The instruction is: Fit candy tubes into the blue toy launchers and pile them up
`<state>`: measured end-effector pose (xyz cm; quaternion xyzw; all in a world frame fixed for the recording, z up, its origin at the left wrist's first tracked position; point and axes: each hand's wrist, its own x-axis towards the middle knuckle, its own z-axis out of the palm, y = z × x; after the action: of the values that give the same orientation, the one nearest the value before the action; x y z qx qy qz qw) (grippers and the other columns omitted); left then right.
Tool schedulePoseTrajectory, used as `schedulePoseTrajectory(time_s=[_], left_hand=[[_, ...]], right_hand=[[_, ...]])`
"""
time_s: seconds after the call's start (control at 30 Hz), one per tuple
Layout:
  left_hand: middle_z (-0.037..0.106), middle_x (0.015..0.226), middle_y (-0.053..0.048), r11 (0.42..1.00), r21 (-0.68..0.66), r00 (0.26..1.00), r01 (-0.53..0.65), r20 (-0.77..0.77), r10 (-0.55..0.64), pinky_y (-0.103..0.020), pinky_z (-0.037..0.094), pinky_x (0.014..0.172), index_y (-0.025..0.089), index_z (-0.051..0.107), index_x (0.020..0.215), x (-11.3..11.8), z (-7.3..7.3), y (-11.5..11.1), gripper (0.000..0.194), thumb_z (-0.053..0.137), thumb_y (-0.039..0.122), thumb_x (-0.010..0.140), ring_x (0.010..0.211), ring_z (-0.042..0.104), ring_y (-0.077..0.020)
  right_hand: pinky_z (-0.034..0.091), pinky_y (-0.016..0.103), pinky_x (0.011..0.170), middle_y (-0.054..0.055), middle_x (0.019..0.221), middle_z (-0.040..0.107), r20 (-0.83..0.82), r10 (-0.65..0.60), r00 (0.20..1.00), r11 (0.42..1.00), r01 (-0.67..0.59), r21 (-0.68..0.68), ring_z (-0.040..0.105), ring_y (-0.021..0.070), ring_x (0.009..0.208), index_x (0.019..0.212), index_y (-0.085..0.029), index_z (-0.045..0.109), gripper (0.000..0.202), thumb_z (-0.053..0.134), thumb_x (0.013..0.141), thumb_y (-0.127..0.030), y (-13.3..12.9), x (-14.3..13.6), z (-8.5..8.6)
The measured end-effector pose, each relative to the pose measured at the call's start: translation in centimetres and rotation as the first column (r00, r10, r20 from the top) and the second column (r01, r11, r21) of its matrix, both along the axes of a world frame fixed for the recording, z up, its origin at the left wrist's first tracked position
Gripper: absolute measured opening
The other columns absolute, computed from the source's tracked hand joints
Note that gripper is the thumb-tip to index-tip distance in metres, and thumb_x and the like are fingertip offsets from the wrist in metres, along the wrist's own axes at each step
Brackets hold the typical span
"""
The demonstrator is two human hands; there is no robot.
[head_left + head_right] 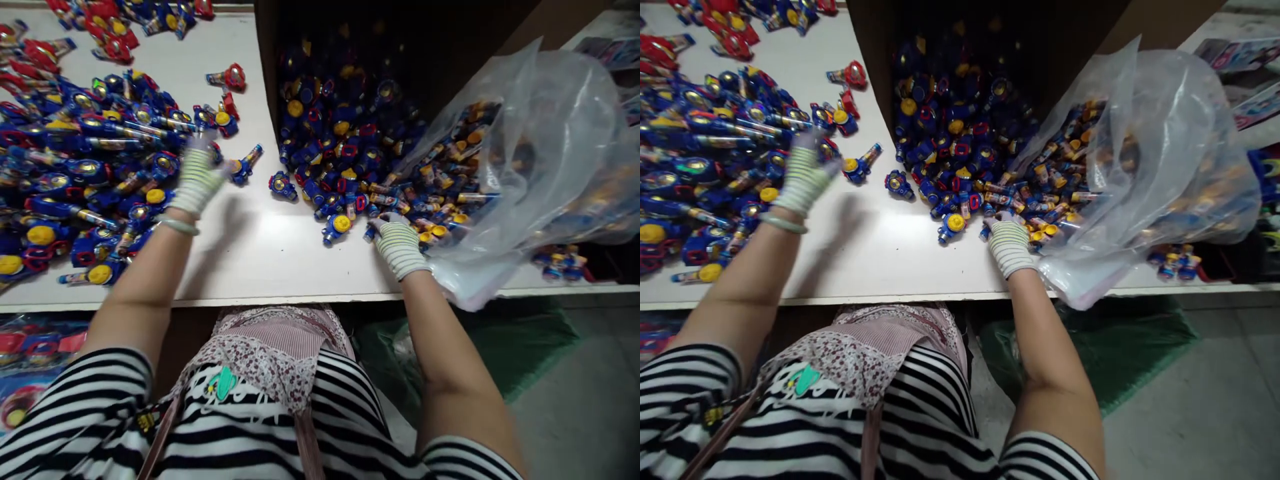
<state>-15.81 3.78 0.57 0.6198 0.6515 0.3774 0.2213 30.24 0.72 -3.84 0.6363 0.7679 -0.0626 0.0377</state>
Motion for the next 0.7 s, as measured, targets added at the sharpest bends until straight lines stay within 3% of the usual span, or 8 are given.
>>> schedulePoseTrajectory(time_s=[0.1, 0.17, 0.23, 0.3, 0.4, 0.5, 0.57, 0.7], left_hand=[[0.058, 0.130, -0.016, 0.985, -0.148, 0.993, 0.094, -0.052, -0.103, -0.053, 0.034, 0.119, 0.009, 0.051, 0.137, 9.7, -3.7, 3.0, 0.078, 0.086, 0.028, 0.069, 0.130, 0.049, -0.0339], [0.060, 0.124, -0.016, 0.978, -0.181, 0.994, 0.101, -0.033, -0.109, -0.052, 0.040, 0.114, 0.012, 0.055, 0.135, 12.7, -5.6, 3.9, 0.073, 0.085, 0.027, 0.070, 0.123, 0.055, -0.0334], [0.061, 0.122, -0.015, 0.978, -0.184, 0.994, 0.097, 0.063, -0.087, -0.049, 0.046, 0.108, 0.013, 0.057, 0.130, 13.3, -6.6, 3.4, 0.071, 0.086, 0.025, 0.067, 0.115, 0.059, -0.0311], [0.063, 0.114, -0.013, 0.969, -0.209, 0.969, 0.132, 0.234, -0.081, -0.045, 0.052, 0.100, 0.013, 0.060, 0.121, 12.8, -6.7, 1.3, 0.064, 0.087, 0.025, 0.064, 0.104, 0.062, -0.0272], [0.067, 0.105, -0.010, 0.939, -0.172, 0.847, 0.298, 0.501, -0.177, -0.039, 0.055, 0.091, 0.014, 0.061, 0.111, 12.3, -5.7, -3.2, 0.046, 0.080, 0.035, 0.075, 0.095, 0.064, -0.0228], [0.067, 0.107, -0.009, 0.905, -0.054, 0.741, 0.422, 0.596, -0.310, -0.035, 0.053, 0.089, 0.017, 0.061, 0.112, 12.8, -4.0, -6.9, 0.044, 0.075, 0.045, 0.081, 0.097, 0.064, -0.0210], [0.067, 0.104, -0.009, 0.902, -0.049, 0.745, 0.429, 0.584, -0.323, -0.033, 0.053, 0.087, 0.017, 0.061, 0.111, 13.1, -3.0, -7.9, 0.046, 0.076, 0.048, 0.080, 0.095, 0.063, -0.0201], [0.064, 0.098, -0.007, 0.852, -0.092, 0.752, 0.516, 0.525, -0.399, -0.030, 0.053, 0.077, 0.017, 0.060, 0.109, 12.9, -1.6, -8.2, 0.046, 0.075, 0.050, 0.082, 0.084, 0.061, -0.0174]], right_hand=[[0.047, 0.050, 0.092, 0.020, 0.127, 0.061, 0.103, 0.032, 0.994, 0.999, -0.028, -0.041, 0.057, 0.0336, 0.109, 0.113, -0.020, 0.075, 0.032, 0.055, 0.088, -0.023, 1.1, -1.4, 0.4], [0.046, 0.050, 0.092, 0.020, 0.125, 0.061, 0.095, 0.056, 0.994, 0.998, -0.055, -0.018, 0.057, 0.0339, 0.109, 0.109, -0.019, 0.075, 0.029, 0.059, 0.085, -0.021, 0.9, -1.1, 0.5], [0.047, 0.049, 0.091, 0.020, 0.122, 0.062, -0.043, 0.044, 0.998, 0.998, -0.043, 0.036, 0.058, 0.0331, 0.107, 0.109, -0.017, 0.073, 0.030, 0.062, 0.082, -0.022, 0.0, -0.3, 0.5], [0.050, 0.047, 0.087, 0.017, 0.114, 0.065, -0.334, -0.022, 0.942, 0.995, 0.053, 0.083, 0.061, 0.0298, 0.100, 0.109, -0.016, 0.069, 0.032, 0.064, 0.080, -0.029, -1.7, 0.0, 0.3], [0.053, 0.042, 0.079, 0.009, 0.097, 0.069, -0.760, -0.095, 0.643, 0.992, 0.124, -0.019, 0.064, 0.0232, 0.084, 0.105, -0.018, 0.063, 0.037, 0.066, 0.081, -0.045, -4.8, -2.3, -0.1], [0.054, 0.037, 0.076, 0.006, 0.095, 0.070, -0.892, -0.119, 0.435, 0.993, 0.037, -0.115, 0.065, 0.0207, 0.080, 0.108, -0.020, 0.061, 0.040, 0.067, 0.081, -0.050, -7.0, -6.7, 0.3], [0.054, 0.036, 0.078, 0.007, 0.100, 0.072, -0.887, -0.087, 0.453, 0.993, -0.035, -0.115, 0.067, 0.0214, 0.085, 0.114, -0.020, 0.062, 0.041, 0.063, 0.085, -0.049, -7.5, -9.0, 0.8], [0.050, 0.035, 0.082, 0.011, 0.110, 0.073, -0.661, 0.095, 0.744, 0.979, -0.191, -0.075, 0.068, 0.0251, 0.093, 0.118, -0.019, 0.065, 0.039, 0.052, 0.094, -0.047, -7.6, -10.1, 2.0]])
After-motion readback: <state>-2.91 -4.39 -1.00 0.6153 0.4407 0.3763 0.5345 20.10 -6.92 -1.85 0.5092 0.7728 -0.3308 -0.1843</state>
